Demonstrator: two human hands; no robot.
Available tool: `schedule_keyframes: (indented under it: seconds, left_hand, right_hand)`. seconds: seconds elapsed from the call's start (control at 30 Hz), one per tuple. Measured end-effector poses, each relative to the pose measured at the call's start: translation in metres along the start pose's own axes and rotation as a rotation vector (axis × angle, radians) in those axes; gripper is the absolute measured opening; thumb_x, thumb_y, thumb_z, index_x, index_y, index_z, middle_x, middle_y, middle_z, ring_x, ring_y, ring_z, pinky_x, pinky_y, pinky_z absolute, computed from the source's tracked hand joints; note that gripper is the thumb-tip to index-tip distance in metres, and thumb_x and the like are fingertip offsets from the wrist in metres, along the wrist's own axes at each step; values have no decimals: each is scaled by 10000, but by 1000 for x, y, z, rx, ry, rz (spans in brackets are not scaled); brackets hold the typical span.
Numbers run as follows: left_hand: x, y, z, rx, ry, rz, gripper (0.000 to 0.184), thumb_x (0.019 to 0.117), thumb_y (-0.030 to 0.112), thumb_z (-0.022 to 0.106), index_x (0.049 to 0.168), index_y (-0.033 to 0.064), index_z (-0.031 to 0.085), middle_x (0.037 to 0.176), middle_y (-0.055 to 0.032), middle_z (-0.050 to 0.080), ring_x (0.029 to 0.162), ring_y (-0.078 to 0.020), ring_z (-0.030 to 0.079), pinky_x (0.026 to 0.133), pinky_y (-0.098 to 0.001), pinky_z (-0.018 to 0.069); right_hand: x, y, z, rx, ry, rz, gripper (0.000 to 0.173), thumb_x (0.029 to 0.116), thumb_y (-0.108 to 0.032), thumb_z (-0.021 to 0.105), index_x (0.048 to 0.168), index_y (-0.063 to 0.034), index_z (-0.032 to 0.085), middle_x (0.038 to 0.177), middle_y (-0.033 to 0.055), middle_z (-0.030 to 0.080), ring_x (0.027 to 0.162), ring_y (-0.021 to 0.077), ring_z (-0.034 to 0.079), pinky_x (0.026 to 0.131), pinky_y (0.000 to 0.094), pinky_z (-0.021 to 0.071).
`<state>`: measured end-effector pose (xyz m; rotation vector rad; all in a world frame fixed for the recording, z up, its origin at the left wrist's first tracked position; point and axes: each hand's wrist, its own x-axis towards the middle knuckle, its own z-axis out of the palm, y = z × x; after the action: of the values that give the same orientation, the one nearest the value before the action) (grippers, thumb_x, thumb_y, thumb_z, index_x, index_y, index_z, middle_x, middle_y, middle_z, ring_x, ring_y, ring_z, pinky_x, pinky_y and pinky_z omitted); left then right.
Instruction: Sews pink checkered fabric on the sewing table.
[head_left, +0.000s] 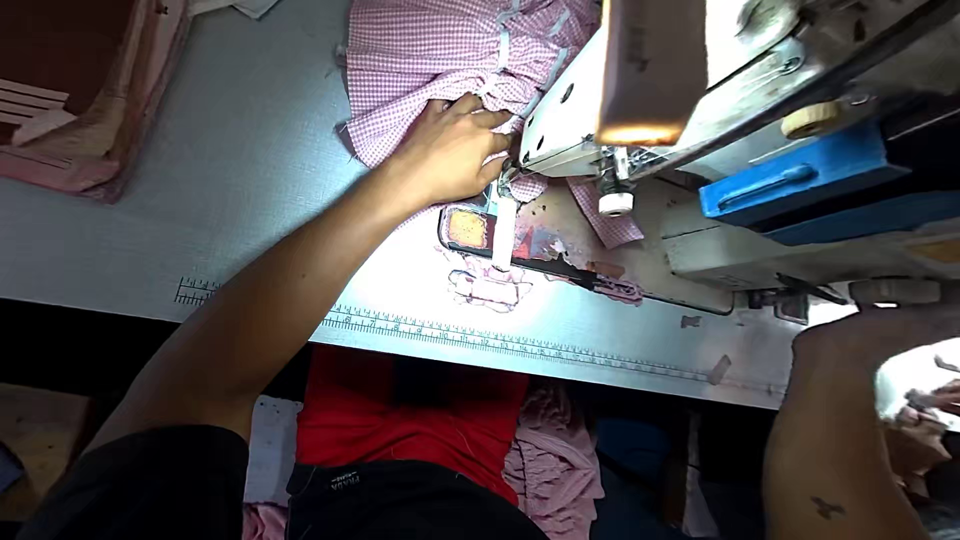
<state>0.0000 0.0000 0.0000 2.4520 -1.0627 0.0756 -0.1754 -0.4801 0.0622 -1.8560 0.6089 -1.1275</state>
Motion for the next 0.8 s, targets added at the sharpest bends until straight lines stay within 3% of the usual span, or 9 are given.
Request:
schedule_keyframes:
  seconds: [0.1,0.17,0.27,0.37,0.43,0.5,0.57,0.67,0.8]
  left_hand:
    - [2,15,-6,152,-68,-96,469,1092,353,340,1438,170,599,1514,-107,556,1379,-390,515,1011,-642,432]
    - [-1,28,-24,215,-130,-326,373,1040,233,520,1328,31,644,1359,-238,619,1257,-467,581,946,-665,482]
    - [-16,29,-51,316,-157,-732,308,919,92,675,1167,-89,654,1219,-315,631,1143,-507,606,875,-669,493]
    - [-65,16,-58,474,-36,-814,205,953,41,556,998,-130,660,1089,-357,642,1044,-548,624,793,-698,485]
    - [-96,15,-56,556,4,-857,357,1044,139,442,1114,-160,625,1172,-390,609,1123,-581,584,868,-730,436]
    - [-120,18,-57,621,63,-784,405,1073,218,434,1195,-116,628,1223,-363,604,1190,-563,549,987,-737,349]
    - [-136,25,-61,578,161,-572,303,1030,109,505,1280,-11,628,1309,-293,586,1262,-522,519,1050,-741,316]
    - [-152,20,-60,353,174,-146,337,988,-13,525,1273,94,671,1336,-143,651,1340,-364,547,1175,-587,335]
    - [-170,3,-45,202,235,-79,320,1006,101,486,1213,133,727,1217,-62,727,1172,-261,661,1074,-468,452]
  right_hand:
    - [6,4,1,20,7,-7,466,1123,-206,272,1501,42,387,1448,177,536,1334,227,558,1092,399,497]
    - [7,2,-3,7,8,57,459,1128,-233,292,1500,13,401,1435,165,550,1300,239,582,1040,420,528]
    - [-2,-7,-17,-136,-9,100,458,1106,-253,368,1473,6,456,1429,150,564,1278,215,584,1027,396,520]
    - [-67,-19,-25,-259,-140,-206,427,1084,-141,419,1352,188,469,1321,276,572,1174,220,590,998,320,499]
    - [-126,-31,-12,-359,-479,-399,443,1014,-123,515,1330,184,472,1385,317,546,1298,289,550,1074,365,466]
    - [-167,-39,11,-499,-752,-499,546,953,-219,556,1407,83,530,1443,336,511,1358,468,480,1131,549,384]
    - [-179,-41,25,-568,-810,-584,397,1031,-221,506,1338,-26,665,1329,272,620,1250,448,571,1079,563,429]
    - [-175,-47,33,-680,-790,-720,339,1067,-217,478,1206,-16,713,1131,256,680,1081,456,627,957,577,471]
    - [-175,-61,50,-700,-860,-685,515,1055,-393,477,1337,17,609,1231,303,637,1147,493,606,984,590,479]
